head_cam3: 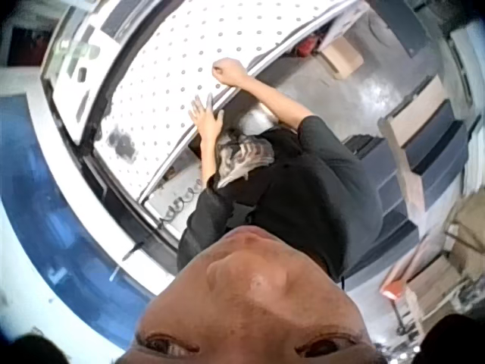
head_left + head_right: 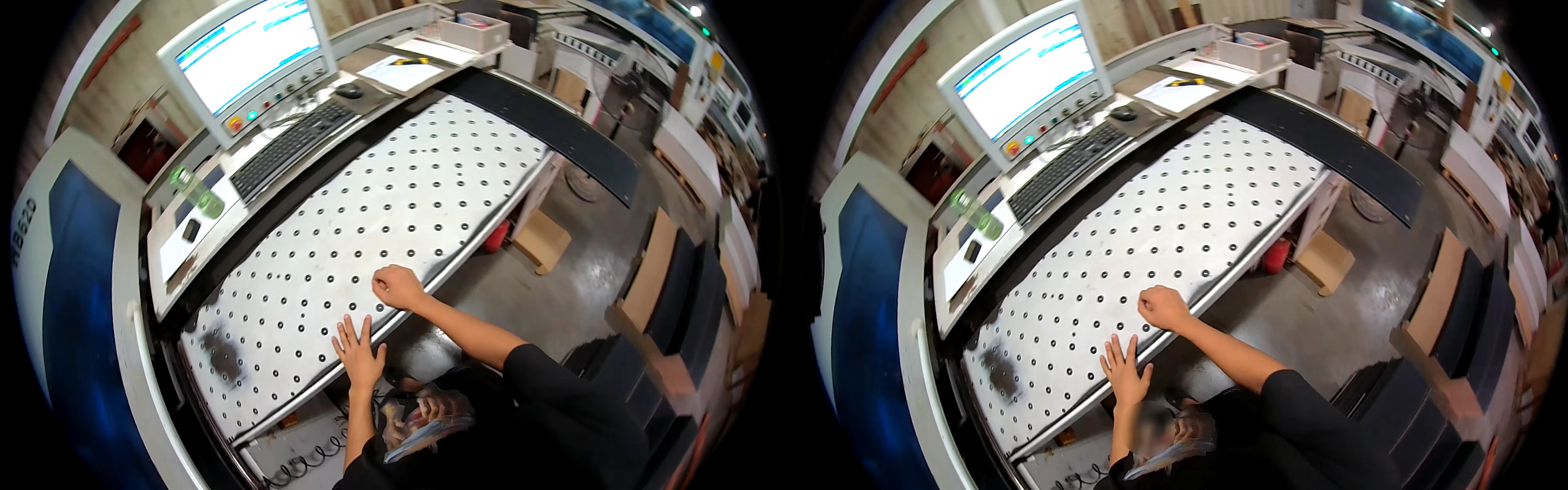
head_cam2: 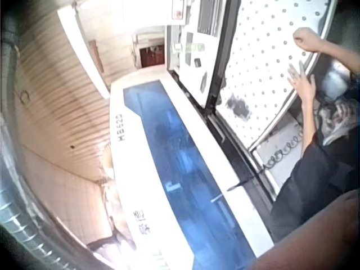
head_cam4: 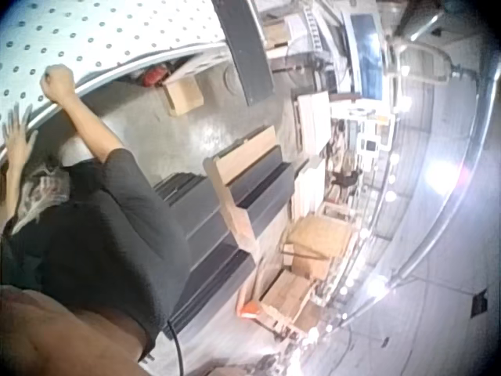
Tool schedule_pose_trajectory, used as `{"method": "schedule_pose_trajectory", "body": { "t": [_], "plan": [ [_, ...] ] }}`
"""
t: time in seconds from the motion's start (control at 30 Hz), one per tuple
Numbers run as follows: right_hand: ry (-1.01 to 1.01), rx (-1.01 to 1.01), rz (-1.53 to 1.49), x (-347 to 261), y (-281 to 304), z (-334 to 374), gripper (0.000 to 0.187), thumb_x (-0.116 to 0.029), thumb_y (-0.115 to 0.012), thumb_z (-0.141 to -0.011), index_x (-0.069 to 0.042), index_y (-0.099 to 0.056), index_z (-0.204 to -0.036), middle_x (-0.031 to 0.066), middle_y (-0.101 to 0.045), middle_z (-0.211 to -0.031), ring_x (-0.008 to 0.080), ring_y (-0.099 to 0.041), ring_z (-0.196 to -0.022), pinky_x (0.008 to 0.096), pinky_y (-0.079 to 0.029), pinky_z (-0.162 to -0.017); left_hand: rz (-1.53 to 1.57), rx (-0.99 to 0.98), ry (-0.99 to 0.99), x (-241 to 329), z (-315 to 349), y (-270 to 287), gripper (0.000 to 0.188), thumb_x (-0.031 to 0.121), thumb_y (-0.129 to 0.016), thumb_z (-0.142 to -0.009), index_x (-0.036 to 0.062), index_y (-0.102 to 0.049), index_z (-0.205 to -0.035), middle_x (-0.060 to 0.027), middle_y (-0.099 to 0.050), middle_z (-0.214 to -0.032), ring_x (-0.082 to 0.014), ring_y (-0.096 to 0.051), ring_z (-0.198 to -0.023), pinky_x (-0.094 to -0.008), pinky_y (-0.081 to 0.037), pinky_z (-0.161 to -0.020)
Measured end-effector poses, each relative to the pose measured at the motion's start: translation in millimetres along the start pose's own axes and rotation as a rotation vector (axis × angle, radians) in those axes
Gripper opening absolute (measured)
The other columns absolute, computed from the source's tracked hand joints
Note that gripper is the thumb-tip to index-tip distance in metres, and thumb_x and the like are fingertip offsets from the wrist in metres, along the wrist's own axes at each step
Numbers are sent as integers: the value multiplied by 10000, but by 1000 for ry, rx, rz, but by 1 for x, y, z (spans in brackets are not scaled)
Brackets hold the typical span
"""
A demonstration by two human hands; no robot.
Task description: The person processes wooden boards by using a hand tool to trim edges, moving the boards across a white dotted work surface and into a large machinery unit.
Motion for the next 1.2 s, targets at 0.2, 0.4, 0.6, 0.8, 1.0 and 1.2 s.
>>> {"method": "schedule_pose_trajectory", "body": {
  "t": [0.2, 0.4, 0.6, 0.8, 1.0, 1.2],
  "plan": [
    [25, -1, -8, -3, -4, -1, 131, -177, -656, -853, -73, -697, -783, 95, -681, -731, 325, -661, -731, 439, -541, -680, 15, 54, 25, 0, 2, 6, 812, 302, -767, -841, 265, -430, -1579, -228, -212, -1689, -452, -197, -1549, -630, -126, -1230],
    [8, -10, 23, -6, -7, 0, 136, -168, -676, -867, -61, -728, -801, 106, -675, -707, 289, -652, -679, 408, -520, -640, 14, 76, 54, -1, 7, 7, 823, 303, -770, -841, 302, -413, -1583, -208, -226, -1687, -431, -210, -1551, -625, -143, -1233],
    [44, -16, 30, -3, -11, 1, 156, -186, -682, -877, -49, -739, -827, 119, -690, -726, 294, -657, -671, 407, -519, -639, 25, 108, 76, 0, 9, 9, 820, 272, -771, -835, 325, -422, -1575, -176, -233, -1694, -403, -227, -1555, -623, -159, -1233],
    [46, -13, 21, 2, -13, 1, 179, -210, -692, -886, -45, -756, -859, 123, -691, -717, 286, -664, -673, 398, -522, -641, 21, 189, 79, 2, 11, 11, 813, 227, -750, -824, 344, -436, -1565, -162, -274, -1682, -373, -274, -1543, -600, -185, -1237],
    [57, -8, 3, 1, -13, 2, 180, -209, -694, -889, -43, -754, -856, 123, -687, -713, 283, -655, -661, 400, -518, -637, 27, 244, 80, 1, 13, 8, 743, 214, -699, -835, 330, -485, -1537, -159, -306, -1670, -372, -306, -1529, -597, -208, -1230],
    [60, -10, 20, 0, -11, 2, 135, -167, -672, -872, -55, -719, -814, 114, -672, -722, 312, -644, -695, 431, -509, -647, 31, 256, 77, 1, 11, 4, 730, 218, -694, -827, 323, -505, -1525, -164, -307, -1668, -376, -301, -1530, -604, -212, -1226]
  ]
}}
Point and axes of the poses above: each hand's wrist, its own z-axis away from the middle knuckle, its own y-axis out of the back of the hand, x = y × z, the point moved 4 cm from there along -z, towards the middle knuckle
